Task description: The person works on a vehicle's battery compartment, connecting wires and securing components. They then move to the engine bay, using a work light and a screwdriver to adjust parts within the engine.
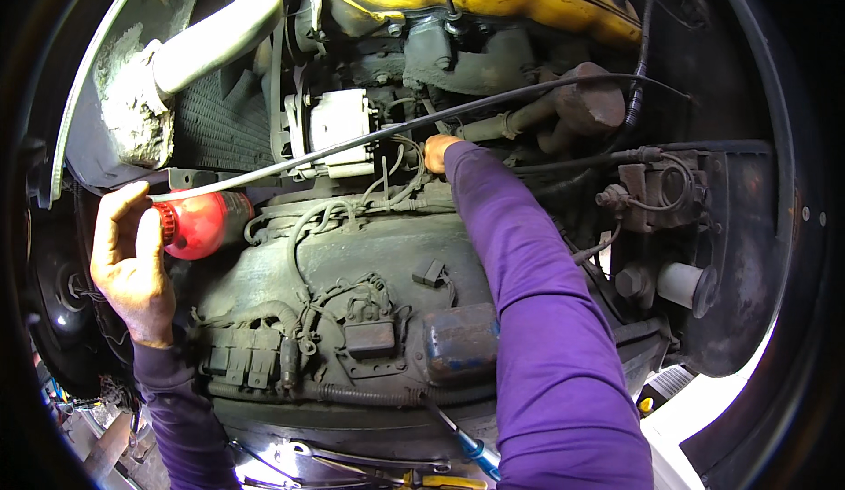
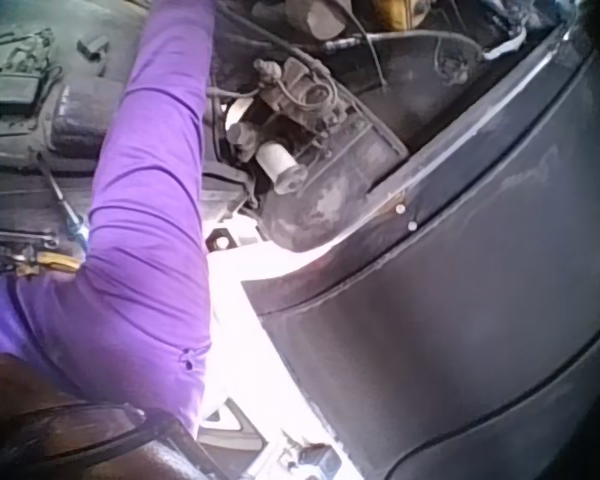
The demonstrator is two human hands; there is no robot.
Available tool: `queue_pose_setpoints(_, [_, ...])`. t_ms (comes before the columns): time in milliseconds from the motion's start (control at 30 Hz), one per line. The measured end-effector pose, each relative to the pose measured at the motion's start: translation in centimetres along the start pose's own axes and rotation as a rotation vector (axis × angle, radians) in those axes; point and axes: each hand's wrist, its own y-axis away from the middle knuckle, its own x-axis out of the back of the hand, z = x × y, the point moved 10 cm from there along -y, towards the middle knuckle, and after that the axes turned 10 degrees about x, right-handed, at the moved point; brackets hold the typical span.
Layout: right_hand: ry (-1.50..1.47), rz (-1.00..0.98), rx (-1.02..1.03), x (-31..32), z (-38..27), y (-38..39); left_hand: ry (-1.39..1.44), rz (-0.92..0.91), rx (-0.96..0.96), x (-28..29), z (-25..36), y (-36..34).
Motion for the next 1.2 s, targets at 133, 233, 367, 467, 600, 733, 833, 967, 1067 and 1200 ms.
queue_pose_setpoints(133, [-0.191,0.118,-0.143,0.8,0.8,1.2,0.0,0.001,0.008,0.1,-0.2,0.0])
queue_pose_setpoints(233, [-0.397,0.258,-0.27,1.3,1.7,2.3,0.003,-0.004,0.003,0.1,-0.2,0.0])
queue_pose_setpoints(367, [-0.327,0.22,-0.199,1.3,1.2,1.8,0.049,-0.011,0.009,0.0,-0.3,-0.1])
queue_pose_setpoints(467, [-0.276,0.174,-0.138,0.8,1.2,1.0,0.042,-0.016,0.009,0.0,-0.3,0.0])
queue_pose_setpoints(600, [-0.374,0.173,-0.219,-0.7,2.9,0.1,0.019,-0.011,0.002,0.0,-0.2,0.0])
queue_pose_setpoints(733, [-0.26,0.149,-0.136,-1.3,2.9,-1.3,0.0,-0.005,-0.003,0.0,-0.1,0.0])
queue_pose_setpoints(833, [-0.172,0.15,-0.06,-1.4,2.4,-2.0,0.002,-0.003,0.003,0.0,-0.1,0.0])
queue_pose_setpoints(967, [-0.133,0.072,-0.085,-2.1,2.2,-2.4,0.013,-0.015,-0.004,-0.1,0.1,-0.1])
queue_pose_setpoints(1067, [0.168,-0.083,0.058,-2.4,0.3,-2.5,0.035,-0.01,0.006,-0.1,0.1,-0.1])
queue_pose_setpoints(1200, [0.105,0.057,-0.006,0.0,-0.2,-0.7,-0.011,0.001,-0.012,-0.1,0.5,-0.1])
